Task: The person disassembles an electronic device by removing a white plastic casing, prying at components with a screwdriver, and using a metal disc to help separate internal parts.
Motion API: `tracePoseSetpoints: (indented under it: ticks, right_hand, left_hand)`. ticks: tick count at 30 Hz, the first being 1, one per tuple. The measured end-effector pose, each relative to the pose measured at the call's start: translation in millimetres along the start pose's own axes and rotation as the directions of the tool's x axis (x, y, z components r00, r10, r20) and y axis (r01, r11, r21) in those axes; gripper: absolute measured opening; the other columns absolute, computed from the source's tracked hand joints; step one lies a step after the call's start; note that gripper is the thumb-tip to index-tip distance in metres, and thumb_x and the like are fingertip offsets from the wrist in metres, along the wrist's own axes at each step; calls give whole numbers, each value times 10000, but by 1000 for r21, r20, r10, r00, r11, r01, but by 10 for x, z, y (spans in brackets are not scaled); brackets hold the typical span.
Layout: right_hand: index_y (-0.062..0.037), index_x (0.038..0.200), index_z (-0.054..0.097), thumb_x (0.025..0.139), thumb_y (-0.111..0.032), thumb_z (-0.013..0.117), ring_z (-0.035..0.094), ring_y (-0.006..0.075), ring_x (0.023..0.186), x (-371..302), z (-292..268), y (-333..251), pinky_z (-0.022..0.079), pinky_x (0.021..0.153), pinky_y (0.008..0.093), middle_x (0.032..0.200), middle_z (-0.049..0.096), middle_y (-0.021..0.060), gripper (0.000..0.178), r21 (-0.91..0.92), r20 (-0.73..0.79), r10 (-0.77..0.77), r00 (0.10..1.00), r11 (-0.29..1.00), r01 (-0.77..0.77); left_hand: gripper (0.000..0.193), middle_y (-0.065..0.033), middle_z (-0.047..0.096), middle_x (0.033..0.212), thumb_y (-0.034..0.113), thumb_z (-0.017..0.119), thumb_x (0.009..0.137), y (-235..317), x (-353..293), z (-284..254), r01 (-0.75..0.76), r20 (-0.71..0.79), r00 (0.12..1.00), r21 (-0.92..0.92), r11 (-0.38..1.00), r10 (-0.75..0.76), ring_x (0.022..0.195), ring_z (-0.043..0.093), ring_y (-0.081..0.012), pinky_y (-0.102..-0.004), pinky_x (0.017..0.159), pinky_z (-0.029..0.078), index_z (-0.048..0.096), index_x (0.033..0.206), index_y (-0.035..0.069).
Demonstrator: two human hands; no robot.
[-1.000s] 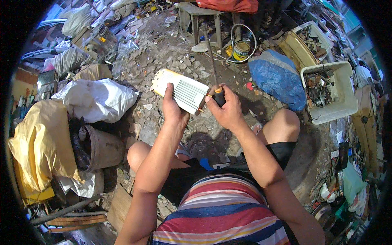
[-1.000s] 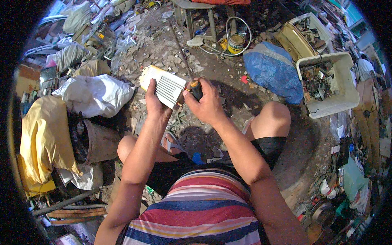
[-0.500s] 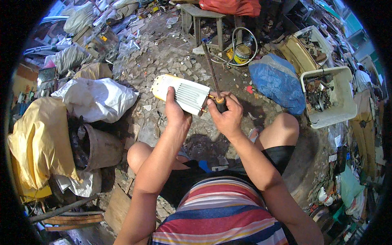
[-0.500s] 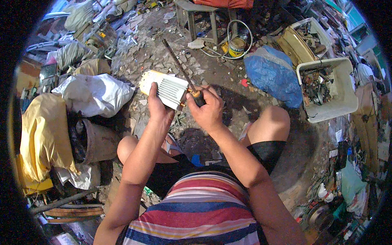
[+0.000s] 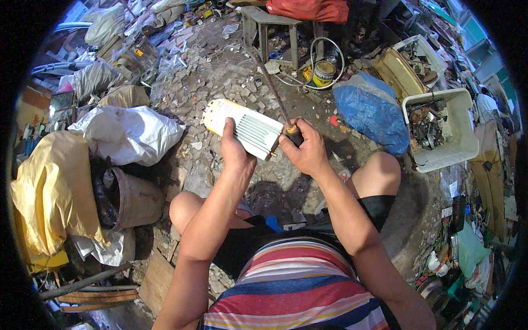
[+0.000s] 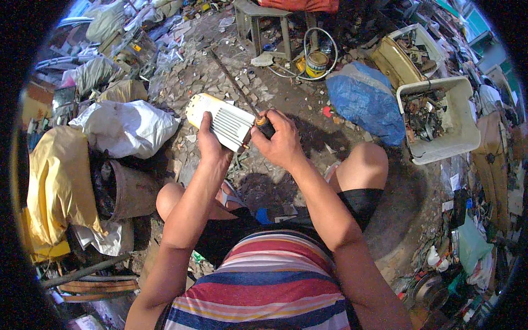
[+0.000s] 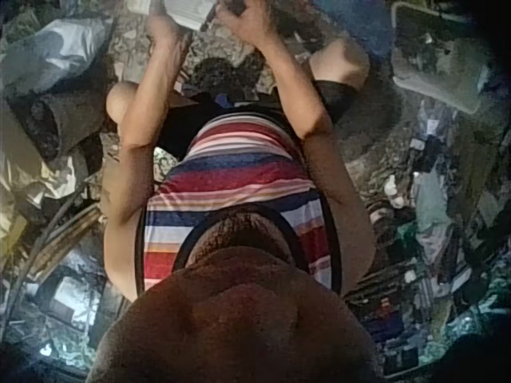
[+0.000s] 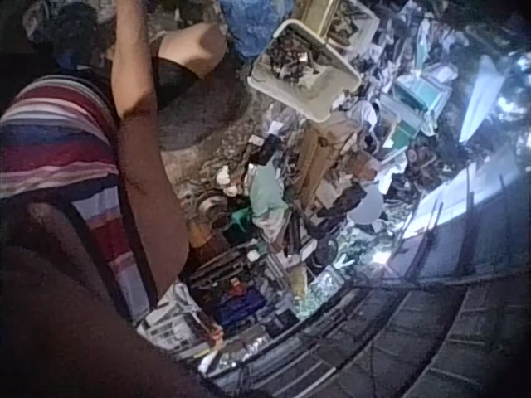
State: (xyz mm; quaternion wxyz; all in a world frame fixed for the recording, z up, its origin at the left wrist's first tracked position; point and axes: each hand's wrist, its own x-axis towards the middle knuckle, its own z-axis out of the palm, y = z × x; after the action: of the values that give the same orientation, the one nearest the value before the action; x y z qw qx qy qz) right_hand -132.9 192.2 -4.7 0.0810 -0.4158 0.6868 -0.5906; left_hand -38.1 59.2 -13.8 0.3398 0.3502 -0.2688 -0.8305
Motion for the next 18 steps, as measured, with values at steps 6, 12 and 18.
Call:
tracePoseSetpoints:
  ticks: [6,12,18]
  right_hand:
    - [-26,850,547,810,-161,638,511,146,644,-58,133,132,433,626,298,688,538,60,168,27,-86,47,995,999,-45]
    - [-11,825,584,787,-158,634,577,240,632,-66,181,111,456,618,352,697,597,122,160,75,-138,158,978,986,-149]
    - [-10,740,582,713,-135,646,502,103,562,-70,241,236,425,546,293,587,535,29,143,241,-130,404,905,899,-367]
  left_hand:
    - [477,-144,594,1129,398,360,969,-45,68,-88,-18,20,1000,-3,1000,18,1030,596,-306,-453,897,480,455,1245,21]
    - [448,-138,541,1202,292,432,968,-108,202,-226,-44,86,995,-112,993,54,1100,551,-283,-417,945,437,362,1314,17]
    - [443,-133,519,1207,212,488,949,-142,201,-166,-169,7,985,-81,982,171,1089,539,-258,-397,941,438,335,1319,21]
